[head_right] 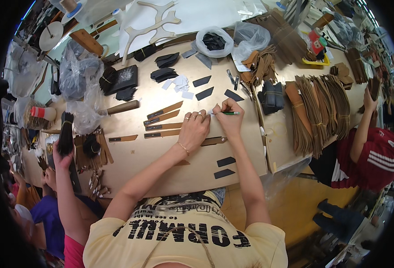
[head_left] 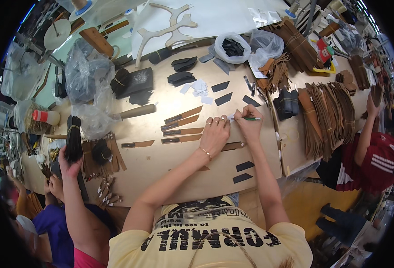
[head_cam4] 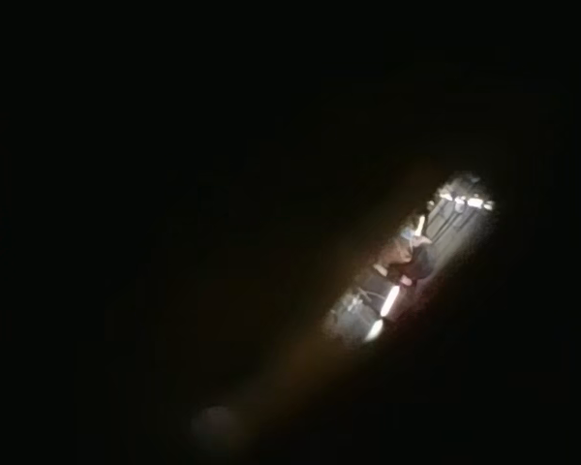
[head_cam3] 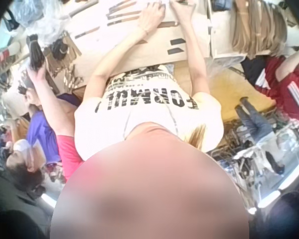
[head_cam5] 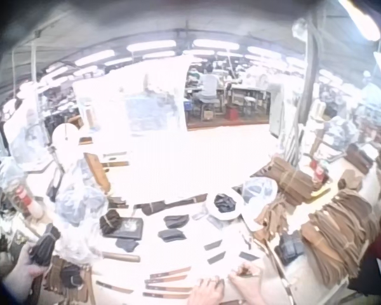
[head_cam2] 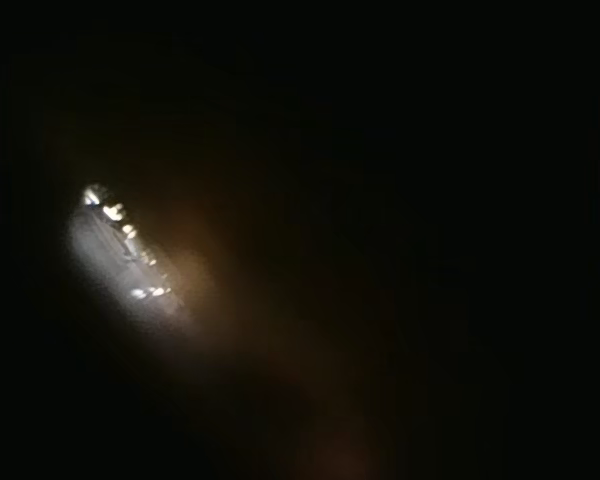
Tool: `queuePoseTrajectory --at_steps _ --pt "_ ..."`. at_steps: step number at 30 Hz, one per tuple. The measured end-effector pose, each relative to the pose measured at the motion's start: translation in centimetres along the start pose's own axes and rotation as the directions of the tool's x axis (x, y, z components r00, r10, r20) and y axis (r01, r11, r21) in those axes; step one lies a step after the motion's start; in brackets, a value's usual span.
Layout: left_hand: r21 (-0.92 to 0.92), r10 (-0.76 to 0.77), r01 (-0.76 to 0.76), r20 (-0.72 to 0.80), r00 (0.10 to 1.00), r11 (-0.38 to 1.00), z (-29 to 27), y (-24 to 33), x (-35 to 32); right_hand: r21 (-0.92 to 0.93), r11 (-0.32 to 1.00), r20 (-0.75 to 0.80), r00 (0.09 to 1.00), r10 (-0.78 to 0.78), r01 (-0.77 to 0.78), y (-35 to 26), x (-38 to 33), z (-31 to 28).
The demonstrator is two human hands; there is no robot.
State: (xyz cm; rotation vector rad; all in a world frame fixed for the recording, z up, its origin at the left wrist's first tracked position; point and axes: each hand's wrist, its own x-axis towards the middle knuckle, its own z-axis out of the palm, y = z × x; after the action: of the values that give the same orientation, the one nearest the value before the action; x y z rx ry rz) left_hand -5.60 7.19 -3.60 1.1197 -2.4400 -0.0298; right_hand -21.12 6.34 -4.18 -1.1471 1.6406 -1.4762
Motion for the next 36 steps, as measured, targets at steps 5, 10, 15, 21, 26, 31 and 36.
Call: queuePoseTrajectory --at_steps 5,10,15,21,26,31,36 --pt "0.05 0.017 -0.018 0.029 0.999 0.999 -0.1 0.0 0.1 -0.053 0.997 -0.04 0.998 -0.058 0.056 -0.6 0.0 0.5" --pt "0.048 0.005 -0.006 0.034 0.999 0.999 -0.1 0.2 0.1 -0.159 0.979 -0.031 0.99 -0.135 0.128 -0.7 -0.5 0.3" --pt "-0.065 -0.042 0.049 0.109 0.993 0.997 -0.4 -0.1 0.9 0.022 0.997 -0.079 0.994 -0.072 0.074 0.2 -0.3 -0.1" --pt "-0.236 -0.036 0.074 0.164 0.986 0.969 -0.6 -1.2 2.8 0.346 0.935 -0.086 0.99 0.111 -0.075 0.9 0.3 -1.1" --pt "-0.146 0.138 -0.094 0.326 0.935 0.985 -2.0 -2.1 4.1 0.486 0.873 -0.048 0.996 0.076 -0.043 1.0 0.6 -1.3" --pt "-0.464 -0.254 0.518 0.518 0.817 0.718 -2.4 -2.6 4.6 0.467 0.879 -0.025 0.992 0.121 -0.096 0.7 0.3 -1.5" --pt "-0.475 -0.335 0.376 0.173 0.926 0.795 -1.7 -2.1 3.3 0.277 0.957 0.027 0.996 0.086 -0.09 -0.1 -0.1 -0.9"
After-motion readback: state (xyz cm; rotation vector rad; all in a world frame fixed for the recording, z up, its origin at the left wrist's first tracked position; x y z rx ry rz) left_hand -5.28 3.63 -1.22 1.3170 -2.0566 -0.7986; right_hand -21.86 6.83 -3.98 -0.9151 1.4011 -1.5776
